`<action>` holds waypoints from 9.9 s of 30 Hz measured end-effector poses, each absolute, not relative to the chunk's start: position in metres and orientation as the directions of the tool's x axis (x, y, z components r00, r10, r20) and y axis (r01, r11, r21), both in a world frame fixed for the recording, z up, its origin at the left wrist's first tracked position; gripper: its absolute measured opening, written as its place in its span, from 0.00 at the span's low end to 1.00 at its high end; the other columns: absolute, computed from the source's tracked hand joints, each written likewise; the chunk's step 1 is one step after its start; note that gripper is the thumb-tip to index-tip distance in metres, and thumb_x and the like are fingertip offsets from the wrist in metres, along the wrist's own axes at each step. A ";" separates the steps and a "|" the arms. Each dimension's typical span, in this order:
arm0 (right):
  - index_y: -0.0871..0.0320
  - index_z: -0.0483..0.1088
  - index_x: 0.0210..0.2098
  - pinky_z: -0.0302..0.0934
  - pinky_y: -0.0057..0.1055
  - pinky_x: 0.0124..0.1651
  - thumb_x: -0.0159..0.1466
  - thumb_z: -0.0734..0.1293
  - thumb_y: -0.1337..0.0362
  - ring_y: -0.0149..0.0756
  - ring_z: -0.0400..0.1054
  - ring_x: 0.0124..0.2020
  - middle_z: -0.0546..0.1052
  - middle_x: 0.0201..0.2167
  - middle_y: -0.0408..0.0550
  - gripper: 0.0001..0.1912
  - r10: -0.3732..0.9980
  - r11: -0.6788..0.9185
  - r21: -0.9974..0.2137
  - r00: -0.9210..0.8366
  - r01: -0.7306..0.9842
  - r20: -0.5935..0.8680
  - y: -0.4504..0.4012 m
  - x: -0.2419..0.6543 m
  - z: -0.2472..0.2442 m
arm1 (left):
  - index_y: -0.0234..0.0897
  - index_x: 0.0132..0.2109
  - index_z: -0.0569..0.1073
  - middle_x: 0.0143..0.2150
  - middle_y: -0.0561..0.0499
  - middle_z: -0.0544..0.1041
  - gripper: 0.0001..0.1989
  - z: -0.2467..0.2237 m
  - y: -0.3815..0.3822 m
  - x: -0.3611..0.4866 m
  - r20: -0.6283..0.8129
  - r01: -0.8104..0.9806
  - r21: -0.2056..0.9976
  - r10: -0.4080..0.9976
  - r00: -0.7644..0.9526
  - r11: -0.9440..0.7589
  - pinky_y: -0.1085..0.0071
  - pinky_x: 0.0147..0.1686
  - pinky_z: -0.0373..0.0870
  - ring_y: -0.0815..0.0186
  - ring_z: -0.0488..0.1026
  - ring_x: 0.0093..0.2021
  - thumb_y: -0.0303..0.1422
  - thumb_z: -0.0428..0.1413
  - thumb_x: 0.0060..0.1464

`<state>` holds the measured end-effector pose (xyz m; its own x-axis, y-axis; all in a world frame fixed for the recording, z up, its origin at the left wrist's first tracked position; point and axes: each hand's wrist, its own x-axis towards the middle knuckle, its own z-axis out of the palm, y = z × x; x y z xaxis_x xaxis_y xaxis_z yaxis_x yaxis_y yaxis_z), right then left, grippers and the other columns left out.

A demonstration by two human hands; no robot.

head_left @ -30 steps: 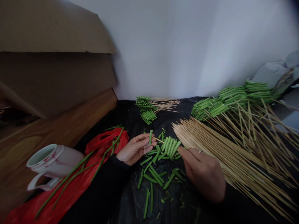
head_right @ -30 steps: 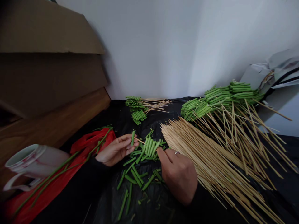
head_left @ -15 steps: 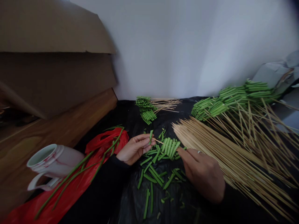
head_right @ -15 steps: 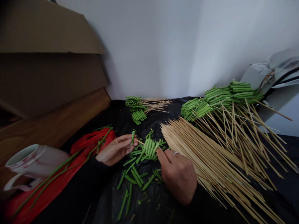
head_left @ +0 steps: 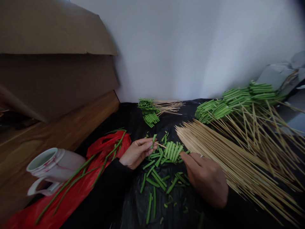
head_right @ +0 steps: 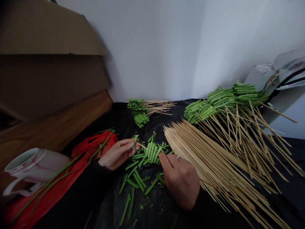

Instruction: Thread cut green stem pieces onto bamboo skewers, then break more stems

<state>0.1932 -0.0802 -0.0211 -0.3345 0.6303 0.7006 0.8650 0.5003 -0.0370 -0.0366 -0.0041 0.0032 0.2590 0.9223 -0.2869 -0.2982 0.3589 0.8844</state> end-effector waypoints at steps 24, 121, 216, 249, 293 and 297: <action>0.63 0.72 0.44 0.51 0.31 0.27 0.60 0.56 0.77 0.30 0.62 0.23 0.70 0.24 0.44 0.18 0.628 0.502 -0.055 -0.320 0.863 0.709 -0.081 0.192 -0.022 | 0.30 0.35 0.79 0.30 0.47 0.79 0.12 0.003 -0.006 -0.035 -0.260 -0.253 0.911 0.930 0.260 0.325 0.79 0.30 0.69 0.73 0.74 0.29 0.31 0.68 0.42; 0.63 0.72 0.44 0.49 0.31 0.27 0.63 0.57 0.74 0.30 0.61 0.24 0.70 0.24 0.45 0.16 0.619 0.502 -0.014 -0.348 0.864 0.704 -0.078 0.196 -0.019 | 0.37 0.50 0.76 0.33 0.51 0.73 0.20 0.007 -0.008 -0.037 -0.278 -0.282 0.871 0.877 0.392 0.403 0.78 0.31 0.64 0.73 0.69 0.32 0.30 0.64 0.48; 0.63 0.72 0.44 0.47 0.33 0.27 0.62 0.56 0.75 0.31 0.60 0.22 0.70 0.24 0.45 0.16 0.638 0.500 -0.058 -0.322 0.864 0.700 -0.082 0.191 -0.024 | 0.34 0.37 0.81 0.33 0.49 0.79 0.15 -0.002 -0.007 -0.034 -0.217 -0.137 0.959 0.954 0.205 0.248 0.76 0.33 0.63 0.72 0.69 0.31 0.35 0.68 0.40; 0.62 0.71 0.42 0.50 0.32 0.27 0.62 0.57 0.75 0.31 0.61 0.22 0.70 0.24 0.44 0.15 0.633 0.527 -0.114 -0.299 0.842 0.715 -0.085 0.186 -0.024 | 0.30 0.31 0.80 0.28 0.49 0.78 0.12 0.001 -0.009 -0.033 -0.259 -0.164 0.934 0.917 0.304 0.318 0.76 0.32 0.65 0.73 0.70 0.28 0.33 0.69 0.38; 0.62 0.72 0.43 0.51 0.31 0.29 0.64 0.57 0.74 0.31 0.63 0.24 0.69 0.23 0.44 0.14 0.644 0.501 -0.091 -0.300 0.861 0.704 -0.076 0.199 -0.020 | 0.39 0.38 0.80 0.39 0.47 0.77 0.08 -0.007 0.006 -0.057 0.136 0.788 0.497 0.929 0.344 -0.364 0.64 0.44 0.66 0.60 0.72 0.42 0.27 0.59 0.48; 0.63 0.72 0.43 0.51 0.31 0.29 0.63 0.57 0.74 0.32 0.63 0.25 0.70 0.24 0.45 0.14 0.629 0.513 -0.099 -0.294 0.853 0.720 -0.076 0.197 -0.020 | 0.38 0.36 0.80 0.39 0.46 0.77 0.06 -0.008 0.007 -0.056 0.148 0.819 0.424 0.922 0.359 -0.387 0.62 0.47 0.64 0.59 0.71 0.43 0.28 0.58 0.51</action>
